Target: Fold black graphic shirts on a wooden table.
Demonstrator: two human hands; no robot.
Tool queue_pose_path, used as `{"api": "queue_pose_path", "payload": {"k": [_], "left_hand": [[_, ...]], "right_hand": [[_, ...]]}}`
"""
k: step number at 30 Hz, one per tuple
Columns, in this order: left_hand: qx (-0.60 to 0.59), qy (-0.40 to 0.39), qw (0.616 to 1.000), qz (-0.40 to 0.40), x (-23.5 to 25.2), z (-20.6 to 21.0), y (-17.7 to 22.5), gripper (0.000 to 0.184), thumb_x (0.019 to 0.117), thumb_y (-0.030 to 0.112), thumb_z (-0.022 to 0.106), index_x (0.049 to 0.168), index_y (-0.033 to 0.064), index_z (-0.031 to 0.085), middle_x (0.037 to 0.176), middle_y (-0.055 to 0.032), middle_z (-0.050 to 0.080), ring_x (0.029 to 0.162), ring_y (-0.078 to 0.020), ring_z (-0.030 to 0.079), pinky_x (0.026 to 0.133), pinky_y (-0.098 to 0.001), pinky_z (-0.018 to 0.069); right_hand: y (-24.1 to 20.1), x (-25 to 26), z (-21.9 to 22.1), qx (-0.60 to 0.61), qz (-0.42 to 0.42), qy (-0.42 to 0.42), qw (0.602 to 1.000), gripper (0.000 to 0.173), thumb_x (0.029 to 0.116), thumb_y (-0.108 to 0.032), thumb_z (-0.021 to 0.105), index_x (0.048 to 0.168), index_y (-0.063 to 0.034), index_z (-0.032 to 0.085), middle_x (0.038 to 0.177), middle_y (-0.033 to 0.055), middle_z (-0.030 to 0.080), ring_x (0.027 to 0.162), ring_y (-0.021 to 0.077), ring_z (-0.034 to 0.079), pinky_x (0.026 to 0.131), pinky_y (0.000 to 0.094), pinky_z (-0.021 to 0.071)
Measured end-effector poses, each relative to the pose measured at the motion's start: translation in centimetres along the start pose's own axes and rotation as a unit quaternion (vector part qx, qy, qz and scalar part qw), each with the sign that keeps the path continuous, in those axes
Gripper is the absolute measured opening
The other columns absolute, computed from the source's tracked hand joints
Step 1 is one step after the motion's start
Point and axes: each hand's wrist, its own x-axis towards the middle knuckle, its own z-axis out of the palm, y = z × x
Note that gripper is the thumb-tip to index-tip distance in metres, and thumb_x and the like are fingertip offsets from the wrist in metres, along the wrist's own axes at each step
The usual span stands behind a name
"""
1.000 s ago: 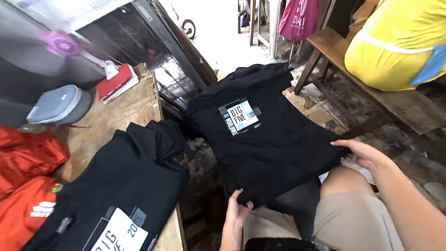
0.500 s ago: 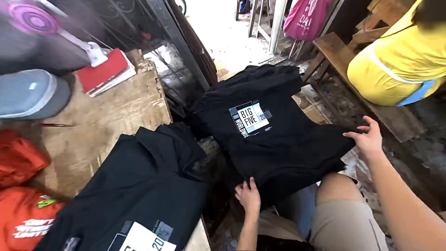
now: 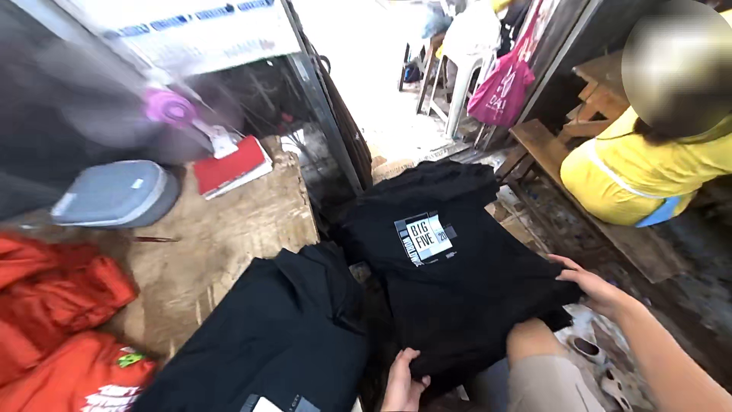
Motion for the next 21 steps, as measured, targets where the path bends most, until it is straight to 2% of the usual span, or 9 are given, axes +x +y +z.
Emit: {"api": "queue_pose_path", "payload": {"k": [2,5,7,9,12,15,17,19,21], "left_hand": [[-0.077,-0.034,0.994,-0.065,-1.3,0.6,2.4,0.015,0.0994,0.017,0.050,0.105,0.0049,0.055,0.086,-0.0141,0.064,0.063,-0.0199,0.061,0.053,-0.0306,0.0526],[-0.025,-0.042,0.997,-0.064,-4.0,1.2,5.5,0.016,0.1002,0.022,0.046,0.099,0.0084,0.055,0.077,-0.0118,0.062,0.056,-0.0186,0.058,0.045,-0.0291,0.0470],[0.088,-0.026,0.992,0.090,-7.9,1.0,8.5,0.037,0.1014,0.013,0.050,0.138,0.0100,0.051,0.104,-0.0158,0.065,0.077,-0.0236,0.062,0.058,-0.0388,0.0511],[0.135,-0.036,0.968,0.209,-14.0,1.2,14.0,0.052,0.0996,0.009,0.054,0.151,0.0092,0.042,0.126,-0.0175,0.062,0.100,-0.0291,0.065,0.073,-0.0474,0.0560],[0.039,-0.082,0.924,0.371,-25.0,2.0,21.2,0.024,0.1008,0.008,0.050,0.123,0.0032,0.057,0.107,-0.0133,0.069,0.091,-0.0244,0.071,0.074,-0.0438,0.0622],[-0.011,-0.128,0.879,0.459,-32.0,5.7,23.1,0.025,0.1060,0.016,0.036,0.103,0.0067,0.060,0.092,-0.0072,0.070,0.078,-0.0154,0.071,0.066,-0.0310,0.0617],[0.013,-0.126,0.910,0.394,-32.7,6.6,25.0,0.027,0.1111,0.024,0.037,0.113,0.0054,0.056,0.092,-0.0114,0.064,0.073,-0.0199,0.066,0.061,-0.0343,0.0575],[0.005,-0.120,0.922,0.369,-33.6,5.7,29.4,0.026,0.1046,0.026,0.045,0.109,0.0061,0.061,0.088,-0.0126,0.068,0.067,-0.0201,0.066,0.056,-0.0340,0.0567],[-0.037,-0.154,0.921,0.357,-35.3,5.2,31.8,0.026,0.1001,0.029,0.045,0.099,0.0074,0.060,0.080,-0.0114,0.064,0.061,-0.0189,0.062,0.054,-0.0333,0.0544]], "right_hand": [[-2.4,-1.9,0.2,0.046,-0.049,-0.003,0.998,0.055,0.0946,-0.014,0.050,0.147,-0.0286,0.051,0.127,0.0093,0.066,0.104,0.0226,0.067,0.079,0.0424,0.0568],[-6.2,-5.3,-0.2,0.113,-0.102,-0.001,0.988,0.039,0.1006,-0.014,0.043,0.134,-0.0193,0.062,0.117,0.0076,0.070,0.094,0.0183,0.069,0.074,0.0361,0.0578],[-8.7,-7.4,-1.0,0.156,-0.153,-0.001,0.976,0.036,0.1024,-0.015,0.041,0.132,-0.0165,0.063,0.114,0.0065,0.070,0.092,0.0170,0.069,0.073,0.0357,0.0589],[-11.7,-10.3,-1.3,0.201,-0.216,0.019,0.955,0.031,0.1032,-0.015,0.039,0.120,-0.0153,0.065,0.103,0.0013,0.071,0.087,0.0123,0.069,0.072,0.0328,0.0593],[-16.7,-17.6,-1.1,0.293,-0.349,0.069,0.887,0.036,0.1072,-0.015,0.031,0.092,-0.0184,0.064,0.081,-0.0085,0.068,0.073,0.0023,0.065,0.068,0.0230,0.0568],[-20.0,-21.4,-1.6,0.319,-0.519,0.040,0.792,0.041,0.1069,-0.030,0.031,0.089,-0.0276,0.068,0.085,-0.0131,0.070,0.074,-0.0022,0.065,0.067,0.0171,0.0556],[-22.4,-24.6,0.7,0.245,-0.451,0.093,0.853,0.026,0.1073,-0.032,0.042,0.093,-0.0280,0.063,0.079,-0.0157,0.066,0.067,-0.0055,0.061,0.059,0.0136,0.0520],[-26.1,-28.1,0.1,0.175,-0.368,0.110,0.907,0.018,0.1069,-0.039,0.050,0.102,-0.0257,0.061,0.080,-0.0132,0.062,0.067,-0.0044,0.060,0.059,0.0152,0.0510],[-29.3,-29.6,-1.6,0.231,-0.363,0.127,0.894,0.023,0.1056,-0.040,0.049,0.088,-0.0259,0.054,0.067,-0.0127,0.058,0.057,-0.0050,0.057,0.051,0.0140,0.0498]]}}
